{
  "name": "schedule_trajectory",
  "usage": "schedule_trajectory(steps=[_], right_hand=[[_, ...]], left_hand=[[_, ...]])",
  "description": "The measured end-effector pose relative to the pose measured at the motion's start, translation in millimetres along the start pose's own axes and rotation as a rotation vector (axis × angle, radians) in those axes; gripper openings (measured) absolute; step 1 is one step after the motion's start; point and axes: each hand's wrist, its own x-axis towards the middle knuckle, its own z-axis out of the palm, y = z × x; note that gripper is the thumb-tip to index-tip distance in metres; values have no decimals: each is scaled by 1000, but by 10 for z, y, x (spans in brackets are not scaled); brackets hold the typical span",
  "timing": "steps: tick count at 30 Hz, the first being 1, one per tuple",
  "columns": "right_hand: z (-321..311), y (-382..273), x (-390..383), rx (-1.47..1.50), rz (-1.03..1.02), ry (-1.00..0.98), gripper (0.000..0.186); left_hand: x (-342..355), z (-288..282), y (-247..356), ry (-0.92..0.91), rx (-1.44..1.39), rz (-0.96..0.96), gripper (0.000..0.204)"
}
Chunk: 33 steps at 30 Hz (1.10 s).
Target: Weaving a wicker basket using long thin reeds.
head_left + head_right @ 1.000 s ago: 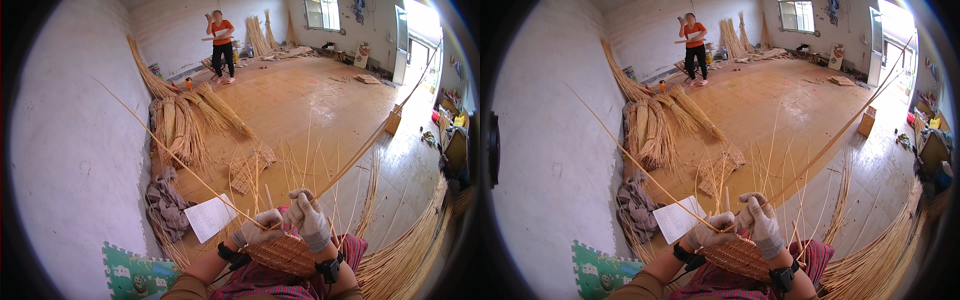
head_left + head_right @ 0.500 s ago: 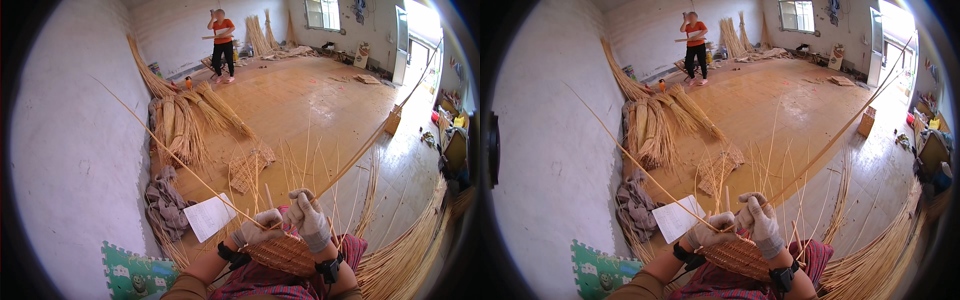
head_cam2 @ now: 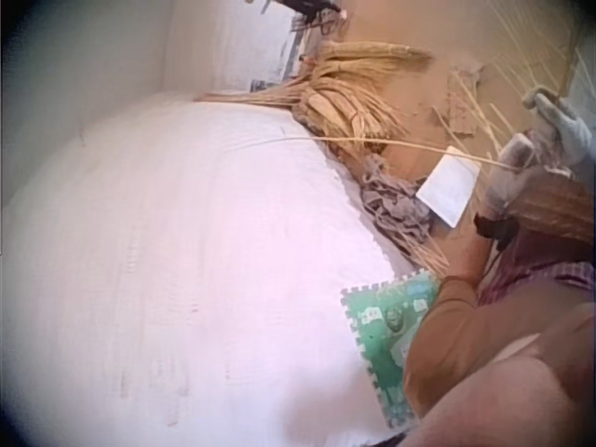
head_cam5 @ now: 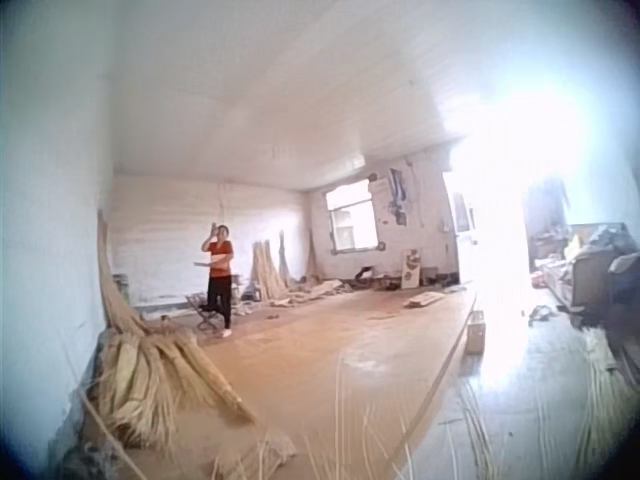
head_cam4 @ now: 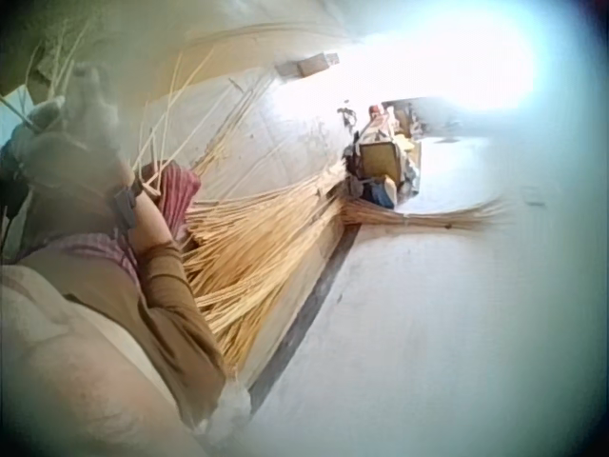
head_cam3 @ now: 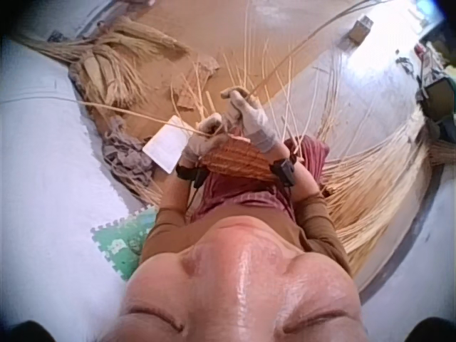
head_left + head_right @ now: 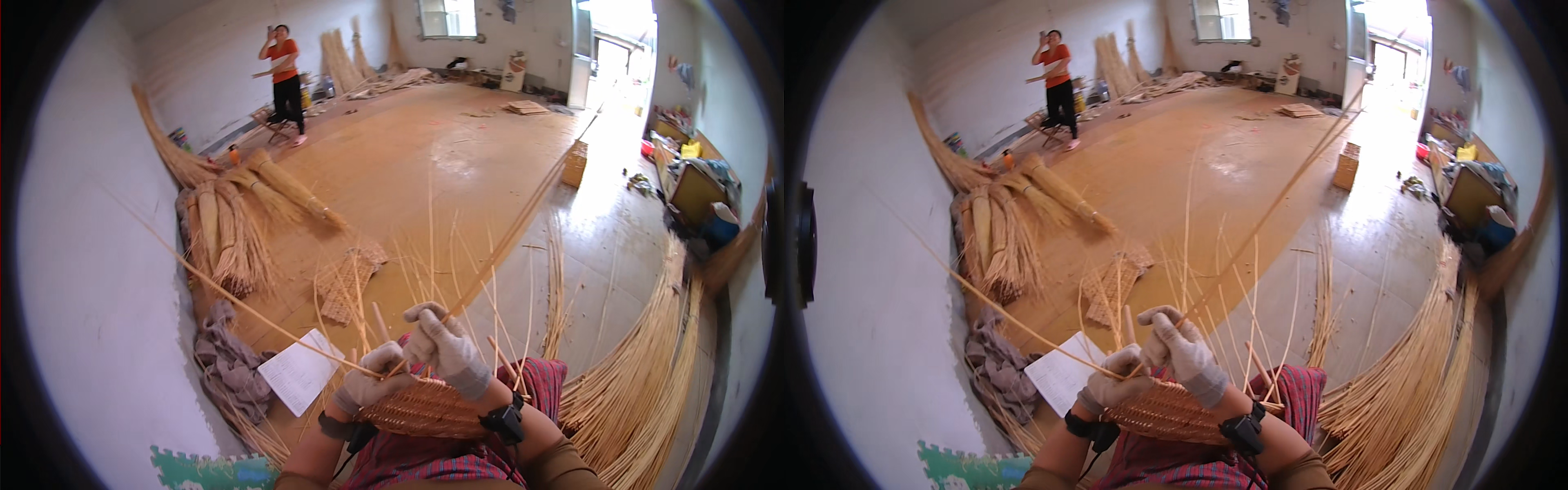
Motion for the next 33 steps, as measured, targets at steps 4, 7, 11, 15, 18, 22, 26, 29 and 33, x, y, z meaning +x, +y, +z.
schedule_trajectory(steps=[4, 7, 11, 15, 18, 22, 26, 29, 33], right_hand=[[-4, 17, 20, -27, -10, 4, 26], [-26, 38, 32, -7, -20, -13, 26], [-62, 62, 49, 39, -19, -54, 28], [-79, 73, 52, 39, -12, -51, 29], [-71, 77, 45, 16, -9, -30, 30], [-51, 79, 41, 8, -18, 16, 29], [-52, 77, 57, 1, -22, -14, 29], [-56, 74, 56, -4, -24, -17, 29], [-41, 54, 34, 4, -16, -17, 29]], left_hand=[[-8, -1, -5, 4, 14, -14, 18], [-8, 12, -10, 12, 3, -38, 16], [16, 17, -25, 13, -28, -28, 16], [9, 18, -43, 10, -72, -64, 16], [1, 23, -69, 26, -67, -35, 16], [-6, 5, -102, 45, -24, -45, 17], [6, -27, -126, 26, 45, -34, 18], [-4, -27, -132, 25, 21, -58, 18], [-4, -17, -121, 27, -15, -74, 17]])
